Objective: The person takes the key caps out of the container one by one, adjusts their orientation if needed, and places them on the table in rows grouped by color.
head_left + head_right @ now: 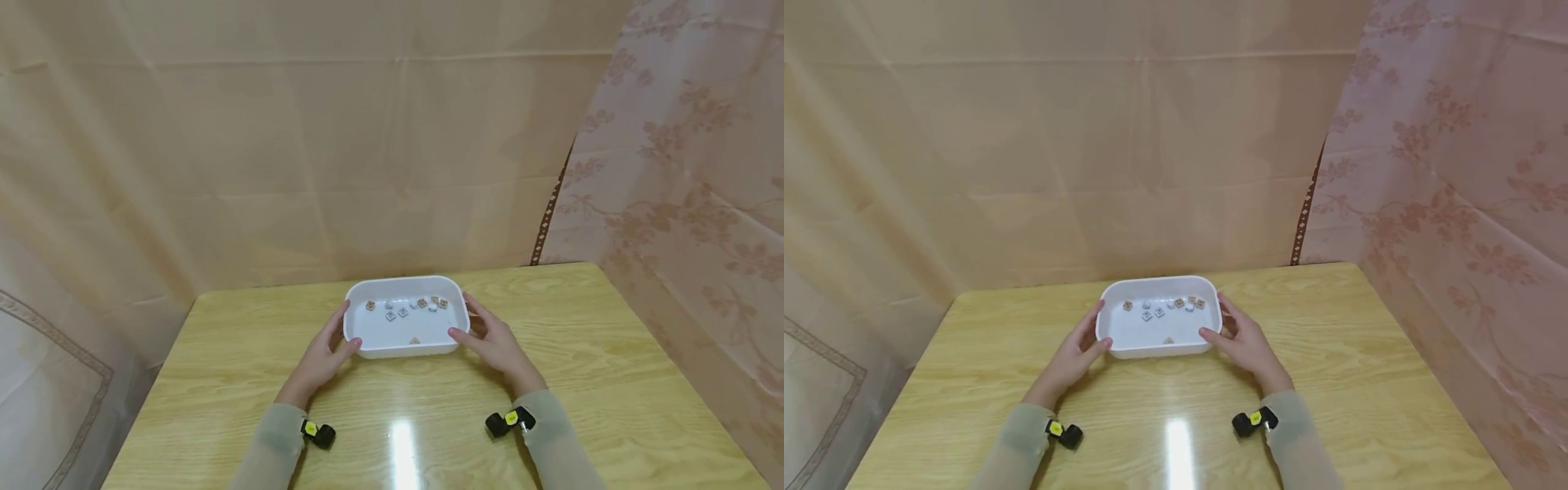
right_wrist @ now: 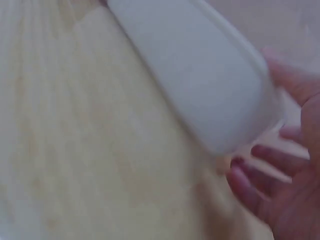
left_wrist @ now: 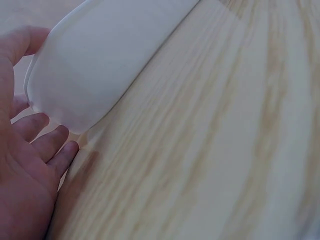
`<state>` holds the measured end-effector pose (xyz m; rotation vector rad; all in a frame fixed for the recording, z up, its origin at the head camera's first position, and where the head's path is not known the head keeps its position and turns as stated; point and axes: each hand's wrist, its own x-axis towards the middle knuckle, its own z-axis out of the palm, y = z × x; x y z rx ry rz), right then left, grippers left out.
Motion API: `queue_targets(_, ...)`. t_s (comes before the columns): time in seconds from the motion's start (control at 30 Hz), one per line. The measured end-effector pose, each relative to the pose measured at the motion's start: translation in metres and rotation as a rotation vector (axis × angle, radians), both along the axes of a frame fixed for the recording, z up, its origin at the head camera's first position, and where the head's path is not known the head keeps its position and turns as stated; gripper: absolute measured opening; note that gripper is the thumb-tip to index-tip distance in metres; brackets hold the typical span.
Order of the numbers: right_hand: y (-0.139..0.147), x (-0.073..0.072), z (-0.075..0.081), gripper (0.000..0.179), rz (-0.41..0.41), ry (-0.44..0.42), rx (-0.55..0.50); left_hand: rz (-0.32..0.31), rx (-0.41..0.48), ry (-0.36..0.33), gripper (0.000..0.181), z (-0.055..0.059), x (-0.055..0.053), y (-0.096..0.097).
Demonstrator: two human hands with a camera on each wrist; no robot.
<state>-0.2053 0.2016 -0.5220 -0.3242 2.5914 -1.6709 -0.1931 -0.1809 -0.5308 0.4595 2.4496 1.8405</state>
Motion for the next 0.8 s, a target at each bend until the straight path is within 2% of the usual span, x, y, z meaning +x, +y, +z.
queue_targets(0.07,-0.001,0.000,0.012,0.091,-0.020,0.071,0.102,0.000,-0.001,-0.003,0.085,0.000,0.000,0.000)
queue_targets(0.17,-0.008,-0.002,0.036,0.084,-0.048,0.171,0.188,-0.006,0.008,-0.004,0.085,0.000,-0.001,0.000)
queue_targets(0.23,-0.016,-0.004,0.052,0.080,-0.051,0.213,0.208,-0.009,0.014,-0.004,0.085,-0.001,-0.001,0.000)
queue_targets(0.3,-0.027,-0.009,0.066,0.078,-0.034,0.245,0.185,-0.012,0.018,0.001,0.085,-0.001,-0.001,-0.001)
queue_targets(0.4,-0.045,-0.020,0.081,0.073,0.012,0.262,0.155,-0.017,0.027,0.006,0.085,-0.001,-0.001,0.000)
queue_targets(0.53,-0.064,-0.037,0.084,0.063,0.072,0.256,0.171,-0.012,0.017,-0.004,0.085,0.000,-0.001,0.000)
queue_targets(0.67,-0.078,-0.052,0.074,0.055,0.117,0.238,0.187,0.004,-0.004,-0.017,0.085,0.001,-0.001,0.000)
queue_targets(0.8,-0.091,-0.062,0.062,0.050,0.140,0.204,0.181,0.009,-0.008,-0.017,0.085,0.000,-0.001,0.000)
